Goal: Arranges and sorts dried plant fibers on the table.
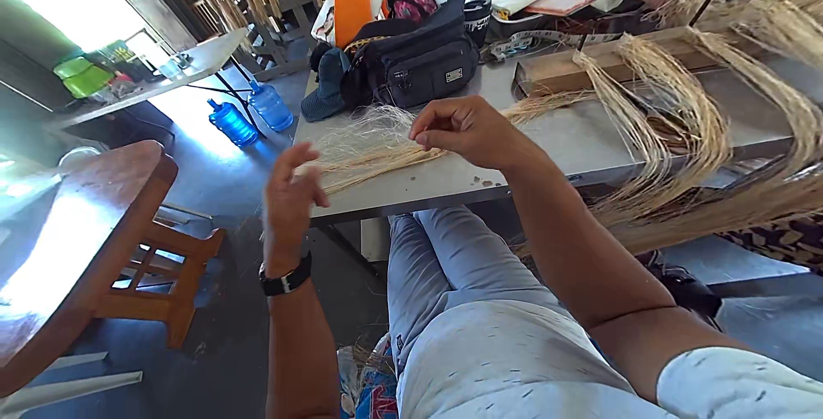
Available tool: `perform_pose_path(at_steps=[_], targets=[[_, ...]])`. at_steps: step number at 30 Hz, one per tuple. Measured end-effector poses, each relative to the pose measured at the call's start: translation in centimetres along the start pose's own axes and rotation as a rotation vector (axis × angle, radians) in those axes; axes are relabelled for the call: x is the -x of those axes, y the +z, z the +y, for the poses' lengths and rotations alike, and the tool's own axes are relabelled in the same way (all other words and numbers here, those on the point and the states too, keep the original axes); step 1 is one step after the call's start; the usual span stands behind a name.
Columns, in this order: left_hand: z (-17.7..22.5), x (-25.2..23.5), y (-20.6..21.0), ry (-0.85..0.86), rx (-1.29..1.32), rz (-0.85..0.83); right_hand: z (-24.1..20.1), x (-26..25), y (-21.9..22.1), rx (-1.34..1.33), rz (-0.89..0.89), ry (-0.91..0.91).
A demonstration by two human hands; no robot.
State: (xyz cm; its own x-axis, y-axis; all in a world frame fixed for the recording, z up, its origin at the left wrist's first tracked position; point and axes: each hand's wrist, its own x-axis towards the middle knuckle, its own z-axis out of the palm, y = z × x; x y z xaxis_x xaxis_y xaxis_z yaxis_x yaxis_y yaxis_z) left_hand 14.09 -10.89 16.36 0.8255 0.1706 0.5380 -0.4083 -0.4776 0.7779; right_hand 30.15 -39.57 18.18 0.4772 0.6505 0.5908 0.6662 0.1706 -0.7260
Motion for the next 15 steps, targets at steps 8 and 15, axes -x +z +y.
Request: perform_pose_path(at_steps=[8, 15], targets=[[-0.4, -0.4, 2.4, -0.050, -0.332, -0.237, 0.2, -0.4, -0.6, -0.018, 0.031, 0.026], [-0.3, 1.3, -4.1, -0.039, -0.356, -0.056, 1.4, -0.2, -1.4, -0.021, 0.115, 0.142]])
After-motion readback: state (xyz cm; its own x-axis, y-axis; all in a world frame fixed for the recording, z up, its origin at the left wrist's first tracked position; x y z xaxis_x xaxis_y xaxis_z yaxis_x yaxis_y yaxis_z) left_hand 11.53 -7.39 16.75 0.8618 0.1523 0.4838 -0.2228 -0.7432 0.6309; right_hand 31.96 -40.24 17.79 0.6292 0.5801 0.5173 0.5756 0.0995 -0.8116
